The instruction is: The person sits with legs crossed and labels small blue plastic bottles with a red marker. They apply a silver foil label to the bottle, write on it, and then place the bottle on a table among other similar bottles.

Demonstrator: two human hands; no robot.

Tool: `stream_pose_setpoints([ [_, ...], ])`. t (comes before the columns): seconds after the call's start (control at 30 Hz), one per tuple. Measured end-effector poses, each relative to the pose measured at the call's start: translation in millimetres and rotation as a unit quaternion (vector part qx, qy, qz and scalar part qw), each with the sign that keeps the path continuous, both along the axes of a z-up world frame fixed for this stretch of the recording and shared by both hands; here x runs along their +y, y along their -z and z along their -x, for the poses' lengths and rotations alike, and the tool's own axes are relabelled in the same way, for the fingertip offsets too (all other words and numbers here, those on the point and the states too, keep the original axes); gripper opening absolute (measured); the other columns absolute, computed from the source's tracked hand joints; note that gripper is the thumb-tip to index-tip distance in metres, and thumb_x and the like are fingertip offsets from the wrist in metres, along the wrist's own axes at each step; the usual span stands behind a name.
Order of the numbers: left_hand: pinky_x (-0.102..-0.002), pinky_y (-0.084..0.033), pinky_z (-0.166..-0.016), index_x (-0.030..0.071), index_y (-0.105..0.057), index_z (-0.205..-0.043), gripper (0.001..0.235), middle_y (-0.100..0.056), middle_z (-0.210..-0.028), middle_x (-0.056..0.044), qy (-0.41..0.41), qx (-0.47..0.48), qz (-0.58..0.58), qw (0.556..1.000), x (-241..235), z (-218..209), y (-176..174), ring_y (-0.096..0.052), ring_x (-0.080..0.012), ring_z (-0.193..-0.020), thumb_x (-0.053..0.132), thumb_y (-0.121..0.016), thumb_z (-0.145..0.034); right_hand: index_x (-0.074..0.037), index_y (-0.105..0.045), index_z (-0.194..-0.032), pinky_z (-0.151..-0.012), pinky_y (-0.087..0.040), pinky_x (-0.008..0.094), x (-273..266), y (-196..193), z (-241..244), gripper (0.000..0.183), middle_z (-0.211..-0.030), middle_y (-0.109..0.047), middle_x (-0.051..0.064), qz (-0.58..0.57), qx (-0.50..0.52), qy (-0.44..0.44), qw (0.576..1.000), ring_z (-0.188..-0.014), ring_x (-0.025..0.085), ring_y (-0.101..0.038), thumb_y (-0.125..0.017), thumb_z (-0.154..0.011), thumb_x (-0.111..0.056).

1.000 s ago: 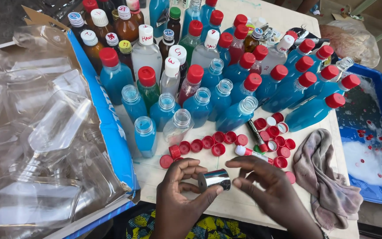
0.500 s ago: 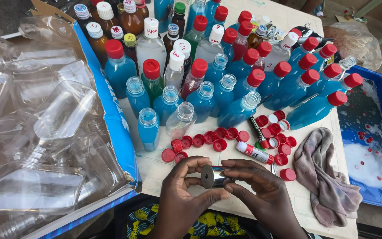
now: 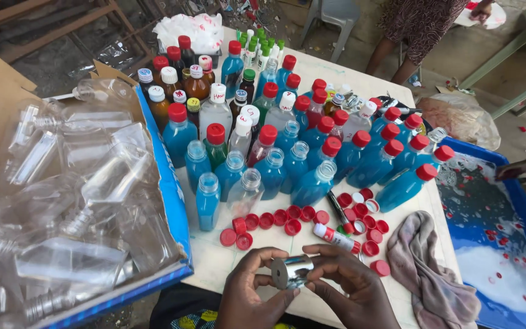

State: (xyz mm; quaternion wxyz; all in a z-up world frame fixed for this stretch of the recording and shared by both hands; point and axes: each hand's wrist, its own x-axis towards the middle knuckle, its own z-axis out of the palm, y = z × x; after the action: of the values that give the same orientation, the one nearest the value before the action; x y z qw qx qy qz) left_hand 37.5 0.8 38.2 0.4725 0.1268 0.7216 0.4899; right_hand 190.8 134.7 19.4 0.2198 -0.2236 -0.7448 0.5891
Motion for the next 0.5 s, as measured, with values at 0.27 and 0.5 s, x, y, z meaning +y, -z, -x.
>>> stream_pose_setpoints([
  [0.27, -0.032, -0.059, -0.074, 0.010, -0.063, -0.112, 0.047, -0.081, -0.108, -0.017, -0.172, -0.095, -0.182, 0.963, -12.7, -39.2, 22.0, -0.076, -0.0233, -0.090, -0.005, -0.083, -0.073, -0.009, -0.078, -0.088, -0.094, -0.057, 0.034, -26.1, -2.7, -12.4, 0.007, -0.122, -0.069, 0.011, -0.088, 0.042, 0.049, 0.994, -0.124, 0.020, -0.066, -0.080, -0.082, -0.007],
  [0.5, -0.030, -0.061, -0.073, 0.013, -0.049, -0.106, 0.048, -0.072, -0.115, -0.014, -0.186, 0.029, -0.293, 0.937, -29.1, -65.3, 21.3, -0.078, -0.0212, -0.086, 0.000, -0.081, -0.072, -0.006, -0.068, -0.107, -0.077, -0.061, 0.031, -47.5, -39.1, -31.0, 0.019, -0.112, -0.074, 0.009, 0.008, 0.077, 0.099, 0.992, -0.082, 0.019, -0.073, -0.073, -0.088, -0.005],
])
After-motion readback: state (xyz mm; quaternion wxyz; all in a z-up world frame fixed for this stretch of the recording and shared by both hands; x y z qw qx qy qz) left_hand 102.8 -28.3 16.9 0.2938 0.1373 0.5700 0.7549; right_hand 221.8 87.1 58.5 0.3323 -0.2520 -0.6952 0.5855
